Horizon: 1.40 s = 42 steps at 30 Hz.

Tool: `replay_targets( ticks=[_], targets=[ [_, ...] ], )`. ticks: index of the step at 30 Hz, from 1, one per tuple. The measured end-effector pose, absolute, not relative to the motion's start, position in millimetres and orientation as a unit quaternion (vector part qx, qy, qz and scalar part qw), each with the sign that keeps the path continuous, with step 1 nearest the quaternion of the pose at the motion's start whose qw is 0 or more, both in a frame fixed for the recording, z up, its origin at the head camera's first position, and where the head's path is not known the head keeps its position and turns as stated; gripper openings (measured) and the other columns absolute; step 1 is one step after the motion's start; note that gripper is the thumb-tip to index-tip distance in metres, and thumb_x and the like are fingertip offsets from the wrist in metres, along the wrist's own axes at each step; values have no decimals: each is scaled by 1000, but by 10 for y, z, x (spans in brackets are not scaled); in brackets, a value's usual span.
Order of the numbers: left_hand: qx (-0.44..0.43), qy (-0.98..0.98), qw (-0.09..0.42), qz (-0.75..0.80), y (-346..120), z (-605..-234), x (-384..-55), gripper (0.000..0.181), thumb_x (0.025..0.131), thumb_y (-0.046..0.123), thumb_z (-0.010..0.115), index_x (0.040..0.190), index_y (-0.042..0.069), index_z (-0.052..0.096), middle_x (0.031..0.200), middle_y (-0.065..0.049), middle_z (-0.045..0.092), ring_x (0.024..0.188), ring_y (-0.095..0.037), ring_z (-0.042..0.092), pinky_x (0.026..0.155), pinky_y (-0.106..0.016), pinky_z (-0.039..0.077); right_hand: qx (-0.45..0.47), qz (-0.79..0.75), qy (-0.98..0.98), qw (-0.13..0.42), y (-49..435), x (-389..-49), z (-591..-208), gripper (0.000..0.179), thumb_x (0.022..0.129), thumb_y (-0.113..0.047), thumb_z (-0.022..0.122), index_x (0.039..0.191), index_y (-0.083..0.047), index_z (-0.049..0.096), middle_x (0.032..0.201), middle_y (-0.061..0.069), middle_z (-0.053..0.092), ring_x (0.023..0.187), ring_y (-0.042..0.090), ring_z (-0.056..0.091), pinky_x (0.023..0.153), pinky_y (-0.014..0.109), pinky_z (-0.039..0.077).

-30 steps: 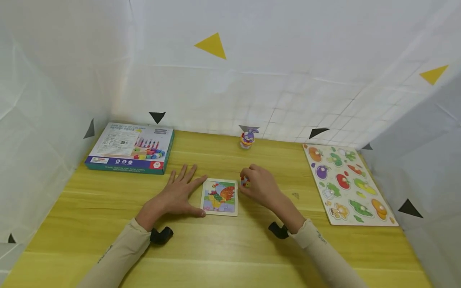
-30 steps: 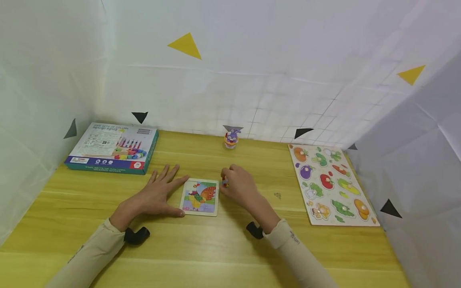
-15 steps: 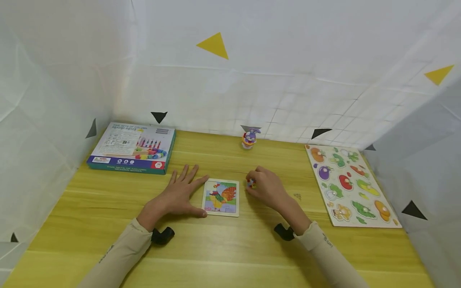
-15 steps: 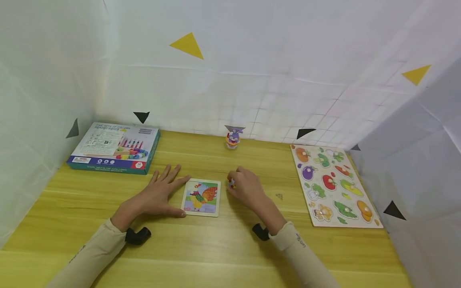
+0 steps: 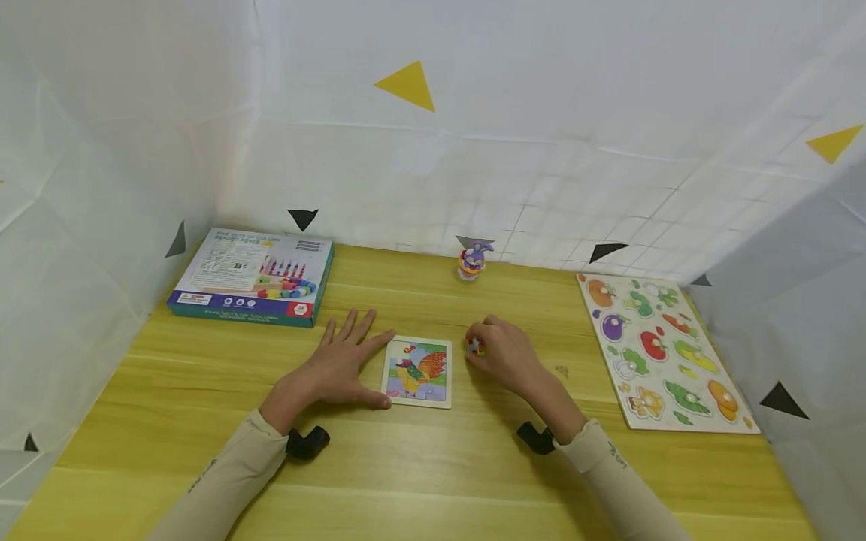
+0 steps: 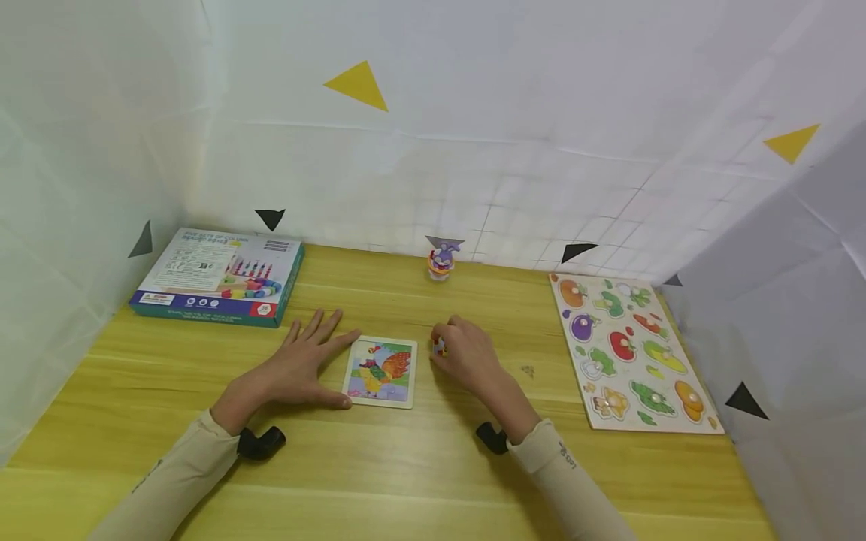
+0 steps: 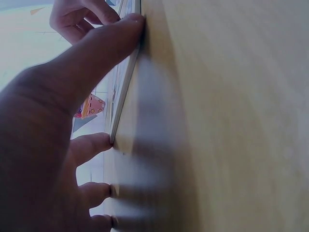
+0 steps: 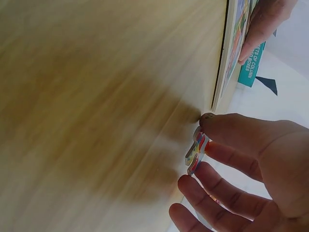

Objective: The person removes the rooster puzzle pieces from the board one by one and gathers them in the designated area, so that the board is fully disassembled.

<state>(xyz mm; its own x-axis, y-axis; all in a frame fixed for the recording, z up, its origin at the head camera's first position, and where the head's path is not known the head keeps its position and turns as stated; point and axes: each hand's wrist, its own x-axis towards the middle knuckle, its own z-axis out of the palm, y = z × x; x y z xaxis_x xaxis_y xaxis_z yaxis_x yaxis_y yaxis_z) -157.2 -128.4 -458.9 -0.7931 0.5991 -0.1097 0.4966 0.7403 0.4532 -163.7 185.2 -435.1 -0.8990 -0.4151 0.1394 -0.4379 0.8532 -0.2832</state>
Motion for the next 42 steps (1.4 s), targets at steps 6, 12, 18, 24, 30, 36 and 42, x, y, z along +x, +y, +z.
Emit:
replay_targets(
  ticks=[6, 12, 18, 24, 30, 36, 42],
  targets=[
    [298, 923, 127, 207, -1284, -4594, -1574, 112, 72, 73, 74, 161, 24, 25, 166, -17, -1, 150, -42, -9, 115, -64, -5, 221, 157, -962, 33, 1852, -1636, -4361, 20, 80, -16, 86, 95, -9, 76, 85, 5, 62, 70, 14, 56, 58, 29, 49],
    [297, 922, 127, 211, -1283, -4591, -1568, 112, 72, 72, 74, 161, 23, 26, 166, -17, -1, 149, -43, -9, 115, -65, -6, 218, 152, -964, 26, 1858, -1643, -4348, 24, 79, -19, 87, 97, -9, 77, 88, 6, 63, 71, 16, 59, 58, 31, 51],
    [297, 923, 125, 210, -1282, -4586, -1566, 112, 72, 72, 74, 161, 23, 26, 166, -17, 0, 150, -43, -9, 115, -65, -6, 225, 142, -964, 26, 1829, -1638, -4303, 28, 80, -22, 87, 103, -7, 77, 94, 8, 66, 73, 16, 61, 59, 30, 52],
    [296, 924, 126, 207, -1277, -4578, -1569, 112, 72, 72, 75, 161, 23, 26, 166, -17, -1, 150, -43, -9, 115, -65, -6, 239, 164, -957, 28, 1706, -1625, -4249, 28, 82, -21, 85, 104, -7, 76, 96, 8, 67, 78, 17, 62, 64, 32, 53],
    [293, 924, 128, 210, -1269, -4565, -1570, 111, 72, 72, 75, 160, 23, 28, 166, -17, 0, 149, -44, -8, 114, -66, -5, 250, 174, -952, 27, 1546, -1629, -4243, 26, 82, -19, 85, 104, -7, 77, 95, 8, 67, 80, 19, 62, 67, 35, 54],
    [294, 924, 126, 211, -1268, -4574, -1575, 111, 72, 73, 74, 160, 23, 28, 166, -17, 1, 149, -45, -8, 114, -67, -5, 265, 185, -946, 10, 1390, -1643, -4245, 28, 82, -21, 85, 105, -8, 77, 97, 8, 68, 86, 22, 64, 75, 38, 56],
    [294, 924, 129, 208, -1278, -4580, -1578, 111, 72, 74, 73, 160, 24, 28, 167, -16, 0, 149, -44, -9, 113, -67, -5, 293, 201, -935, 9, 1273, -1662, -4282, 23, 84, -17, 83, 104, -8, 77, 97, 7, 68, 86, 21, 62, 75, 37, 55]
  ],
)
